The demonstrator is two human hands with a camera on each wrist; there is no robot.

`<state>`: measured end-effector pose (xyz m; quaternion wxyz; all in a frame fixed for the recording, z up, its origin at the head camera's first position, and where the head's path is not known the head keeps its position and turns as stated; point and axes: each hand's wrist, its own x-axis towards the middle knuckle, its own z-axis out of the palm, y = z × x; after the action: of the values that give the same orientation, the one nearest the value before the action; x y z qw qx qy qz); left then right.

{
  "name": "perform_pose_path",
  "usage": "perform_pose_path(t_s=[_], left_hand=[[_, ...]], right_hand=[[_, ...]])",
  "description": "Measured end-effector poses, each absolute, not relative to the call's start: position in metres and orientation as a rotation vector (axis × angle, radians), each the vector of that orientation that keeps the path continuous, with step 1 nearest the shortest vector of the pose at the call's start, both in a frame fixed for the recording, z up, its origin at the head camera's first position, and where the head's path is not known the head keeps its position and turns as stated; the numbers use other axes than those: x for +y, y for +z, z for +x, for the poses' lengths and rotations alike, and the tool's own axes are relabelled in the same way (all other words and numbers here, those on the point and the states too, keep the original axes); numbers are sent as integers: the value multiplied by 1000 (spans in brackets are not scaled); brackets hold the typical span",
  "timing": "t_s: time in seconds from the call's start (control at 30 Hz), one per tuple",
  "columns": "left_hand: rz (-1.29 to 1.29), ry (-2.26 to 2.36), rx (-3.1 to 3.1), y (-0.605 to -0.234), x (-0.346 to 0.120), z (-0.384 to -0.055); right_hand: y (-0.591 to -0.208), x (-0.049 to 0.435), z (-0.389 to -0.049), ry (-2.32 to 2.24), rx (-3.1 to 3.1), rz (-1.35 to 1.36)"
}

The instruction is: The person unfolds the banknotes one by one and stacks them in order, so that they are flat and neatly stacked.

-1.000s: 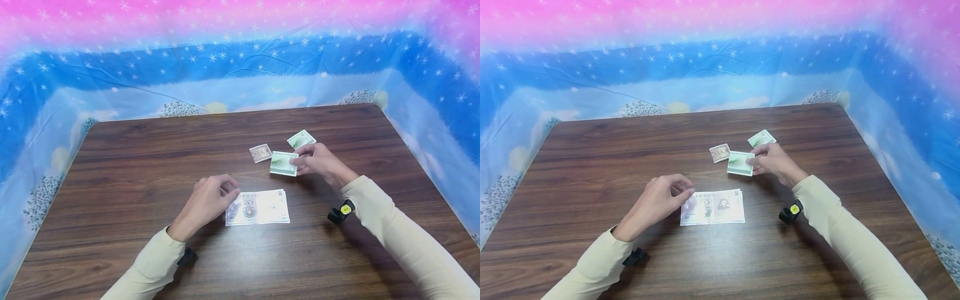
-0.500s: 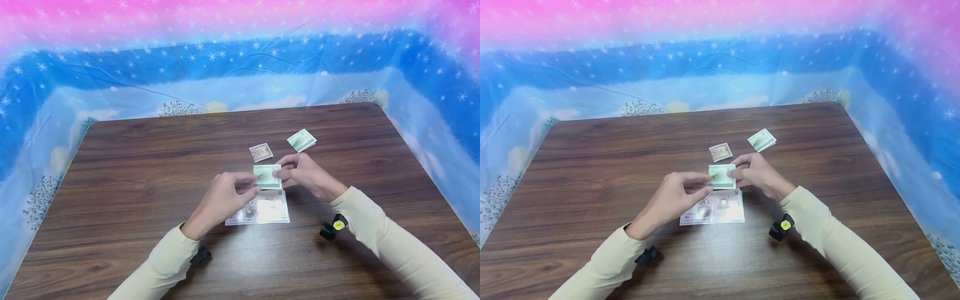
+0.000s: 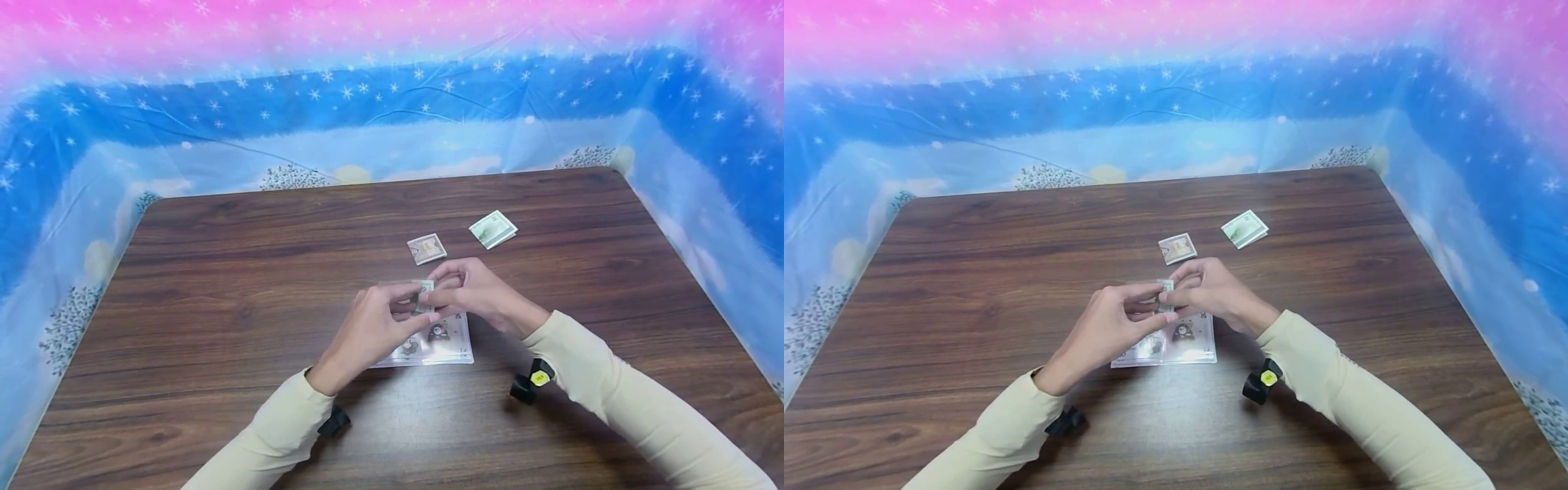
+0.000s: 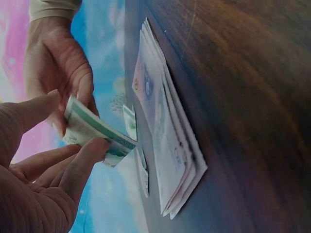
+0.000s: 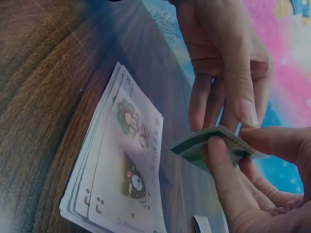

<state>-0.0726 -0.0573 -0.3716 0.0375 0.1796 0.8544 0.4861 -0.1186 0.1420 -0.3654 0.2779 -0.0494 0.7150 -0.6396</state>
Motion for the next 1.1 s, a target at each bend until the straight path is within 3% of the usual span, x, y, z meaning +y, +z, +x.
perform_pose_path(t_s=[1.1], left_hand=[[387, 1737, 2338, -371, -70, -75]], right_hand=[[-360, 143, -116, -1683, 1920, -202]])
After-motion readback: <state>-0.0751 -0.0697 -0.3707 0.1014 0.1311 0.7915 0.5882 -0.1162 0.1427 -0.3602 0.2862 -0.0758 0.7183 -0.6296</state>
